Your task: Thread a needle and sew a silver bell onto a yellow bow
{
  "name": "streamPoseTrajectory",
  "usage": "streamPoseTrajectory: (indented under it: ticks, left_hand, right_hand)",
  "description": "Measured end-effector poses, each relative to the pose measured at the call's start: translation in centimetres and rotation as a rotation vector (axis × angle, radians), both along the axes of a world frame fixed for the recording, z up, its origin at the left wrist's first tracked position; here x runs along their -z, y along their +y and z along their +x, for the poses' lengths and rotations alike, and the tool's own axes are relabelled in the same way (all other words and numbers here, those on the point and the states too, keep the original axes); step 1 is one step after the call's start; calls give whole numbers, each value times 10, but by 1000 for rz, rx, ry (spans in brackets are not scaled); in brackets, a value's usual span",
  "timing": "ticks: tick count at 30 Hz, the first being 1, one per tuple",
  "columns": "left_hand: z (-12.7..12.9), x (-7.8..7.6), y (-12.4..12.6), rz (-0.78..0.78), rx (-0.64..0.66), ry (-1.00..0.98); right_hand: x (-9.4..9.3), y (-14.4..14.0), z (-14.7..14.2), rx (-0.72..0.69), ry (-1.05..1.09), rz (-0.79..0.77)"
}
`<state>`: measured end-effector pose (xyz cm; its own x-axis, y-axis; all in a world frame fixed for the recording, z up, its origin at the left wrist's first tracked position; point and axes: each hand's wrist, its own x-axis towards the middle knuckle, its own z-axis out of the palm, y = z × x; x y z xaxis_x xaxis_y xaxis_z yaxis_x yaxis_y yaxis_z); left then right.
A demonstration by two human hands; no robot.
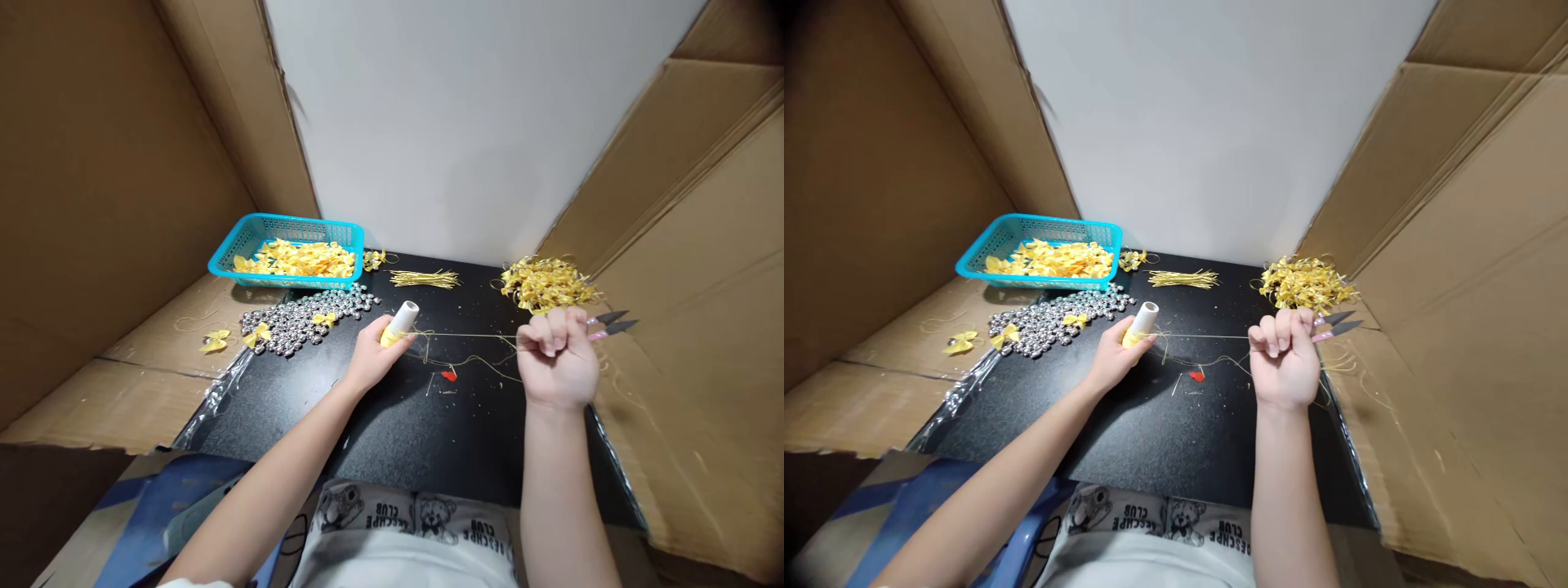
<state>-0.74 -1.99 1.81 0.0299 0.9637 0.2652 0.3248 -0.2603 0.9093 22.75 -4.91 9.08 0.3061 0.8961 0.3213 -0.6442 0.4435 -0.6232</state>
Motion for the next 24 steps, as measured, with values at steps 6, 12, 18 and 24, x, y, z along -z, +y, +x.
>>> streamPoseTrajectory:
  ticks: [6,12,18,24]
  left_hand:
    - [-10,-4,3,104,-165,30]
    - [-14,-8,3,125,-204,36]
    - [-17,-8,3,184,-164,170]
    - [-7,-1,8,67,-27,36]
  right_hand:
    - [-19,-9,17,88,-55,91]
    - [-37,-23,48,268,-133,98]
    - [-55,-43,64,412,-202,51]
    - [-69,-54,69,444,-209,59]
